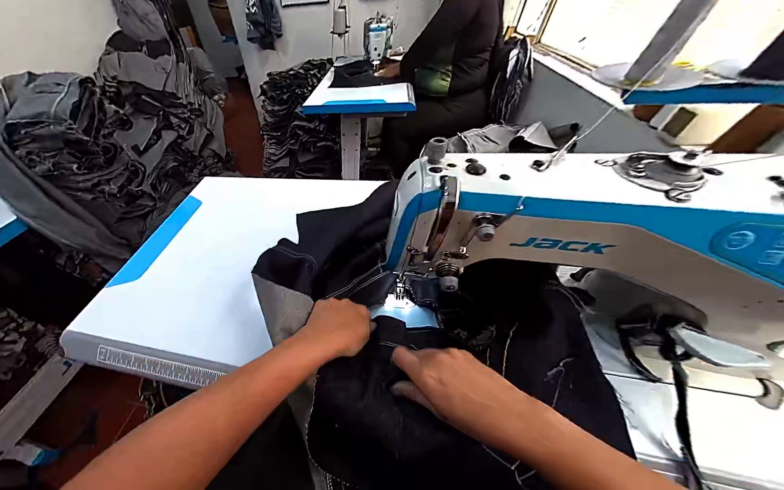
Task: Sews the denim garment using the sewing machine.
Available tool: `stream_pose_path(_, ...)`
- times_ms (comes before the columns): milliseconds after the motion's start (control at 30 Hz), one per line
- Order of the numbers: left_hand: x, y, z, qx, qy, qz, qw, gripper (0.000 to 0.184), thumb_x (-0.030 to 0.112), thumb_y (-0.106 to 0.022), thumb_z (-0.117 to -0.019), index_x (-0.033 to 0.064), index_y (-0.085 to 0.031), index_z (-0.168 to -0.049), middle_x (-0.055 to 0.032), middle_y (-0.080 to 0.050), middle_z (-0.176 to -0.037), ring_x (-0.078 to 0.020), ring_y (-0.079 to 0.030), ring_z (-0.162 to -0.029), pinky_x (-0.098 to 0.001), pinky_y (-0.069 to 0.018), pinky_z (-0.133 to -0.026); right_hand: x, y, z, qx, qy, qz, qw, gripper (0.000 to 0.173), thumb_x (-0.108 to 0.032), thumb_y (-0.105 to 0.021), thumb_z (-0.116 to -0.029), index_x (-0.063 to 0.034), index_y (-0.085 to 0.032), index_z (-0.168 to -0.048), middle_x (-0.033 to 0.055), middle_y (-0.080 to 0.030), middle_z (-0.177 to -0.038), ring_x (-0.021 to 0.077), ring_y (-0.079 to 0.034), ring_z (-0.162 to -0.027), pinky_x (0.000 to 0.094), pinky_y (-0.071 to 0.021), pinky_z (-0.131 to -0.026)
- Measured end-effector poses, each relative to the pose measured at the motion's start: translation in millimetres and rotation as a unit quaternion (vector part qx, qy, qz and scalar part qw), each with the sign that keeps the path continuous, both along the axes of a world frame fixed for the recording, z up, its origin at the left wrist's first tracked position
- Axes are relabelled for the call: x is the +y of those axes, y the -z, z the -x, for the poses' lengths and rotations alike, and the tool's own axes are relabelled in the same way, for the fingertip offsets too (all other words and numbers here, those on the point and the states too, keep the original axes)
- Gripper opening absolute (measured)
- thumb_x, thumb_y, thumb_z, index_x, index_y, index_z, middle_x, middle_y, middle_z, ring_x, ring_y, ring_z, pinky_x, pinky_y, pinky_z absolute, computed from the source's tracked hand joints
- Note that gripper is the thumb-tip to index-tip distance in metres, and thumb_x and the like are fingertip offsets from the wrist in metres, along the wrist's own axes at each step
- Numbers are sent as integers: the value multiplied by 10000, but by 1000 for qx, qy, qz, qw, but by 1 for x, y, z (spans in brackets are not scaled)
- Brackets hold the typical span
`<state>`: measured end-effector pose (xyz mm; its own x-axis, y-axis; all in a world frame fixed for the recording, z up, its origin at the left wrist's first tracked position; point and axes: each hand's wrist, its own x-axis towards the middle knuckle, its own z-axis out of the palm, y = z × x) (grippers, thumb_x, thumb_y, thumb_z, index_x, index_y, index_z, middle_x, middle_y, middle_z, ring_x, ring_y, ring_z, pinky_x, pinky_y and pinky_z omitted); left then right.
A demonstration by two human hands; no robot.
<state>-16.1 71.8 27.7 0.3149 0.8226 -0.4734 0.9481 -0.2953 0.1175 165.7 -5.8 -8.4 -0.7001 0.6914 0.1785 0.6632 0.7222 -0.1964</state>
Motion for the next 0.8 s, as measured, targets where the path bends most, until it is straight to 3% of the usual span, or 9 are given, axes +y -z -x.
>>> stream_pose_path(200,44,8,2,-70,-89,-65,991,402,284,-441,-1105,-25,-685,-1188,-267,-673,-1206,-438,-626,-1196,-631,-479,-987,-76,9,20,-81,-119,-70,987,116,9,-570,-934,15,-663,-866,134,-624,-667,281,-664,-565,381,-514,-460)
stream_pose_path(267,39,8,-1,-61,-70,-78,993,367,257,-444,-1106,-12,-659,-1232,-261,-671,-1210,-435,-624,-1200,-615,-477,-997,-80,18,14,-79,-81,48,992,140,-21,-564,-961,17,-668,-874,161,-633,-669,329,-675,-583,449,-527,-486)
stream_pose_path(333,29,10,-14,-85,-35,-90,992,358,171,-473,-1085,-14,-563,-1378,-279,-617,-1307,-457,-579,-1261,-612,-462,-1034,-59,3,3,-38,22,234,971,216,-103,-526,-1037,45,-683,-1021,212,-699,-805,385,-722,-737,554,-574,-642)
stream_pose_path(433,20,15,-19,-232,-80,-70,967,413,137,-468,-1062,-49,-487,-1430,-291,-570,-1375,-450,-527,-1328,-617,-418,-1092,-3,-11,3,254,210,380,864,307,-146,-409,-1092,53,-614,-1203,151,-715,-957,238,-726,-800,417,-619,-739)
stream_pose_path(500,20,17,-23,-300,-123,-39,945,490,345,-444,-1086,-21,-509,-1405,-283,-621,-1289,-436,-588,-1253,-646,-444,-1027,27,8,0,323,314,265,852,259,-134,-432,-1101,25,-589,-1232,130,-707,-930,222,-716,-747,421,-615,-704)
stream_pose_path(567,23,20,-20,-311,-128,-6,942,654,534,-588,-1005,-11,-568,-1366,-278,-656,-1224,-435,-619,-1194,-668,-459,-997,44,30,-6,255,331,91,904,233,-27,-536,-1025,74,-599,-1226,197,-678,-901,323,-677,-734,517,-563,-692)
stream_pose_path(633,29,21,-16,-293,-104,50,949,626,457,-718,-947,-38,-601,-1312,-265,-658,-1205,-411,-623,-1167,-638,-467,-997,55,42,-16,199,275,-9,941,299,-3,-632,-908,76,-633,-1197,229,-672,-943,371,-669,-708,557,-551,-635)
stream_pose_path(700,31,19,-12,-318,-97,116,936,495,263,-755,-942,-44,-611,-1301,-242,-665,-1203,-352,-636,-1139,-568,-479,-1006,58,45,-25,200,229,-10,953,377,-68,-700,-831,42,-658,-1189,185,-662,-951,297,-629,-677,486,-533,-603)
stream_pose_path(800,35,15,-9,-354,-90,189,911,384,86,-725,-934,-44,-594,-1271,-184,-671,-1112,-228,-650,-995,-429,-521,-918,60,51,-26,225,193,-46,954,297,-94,-753,-815,21,-726,-1087,164,-668,-955,228,-609,-638,400,-533,-567)
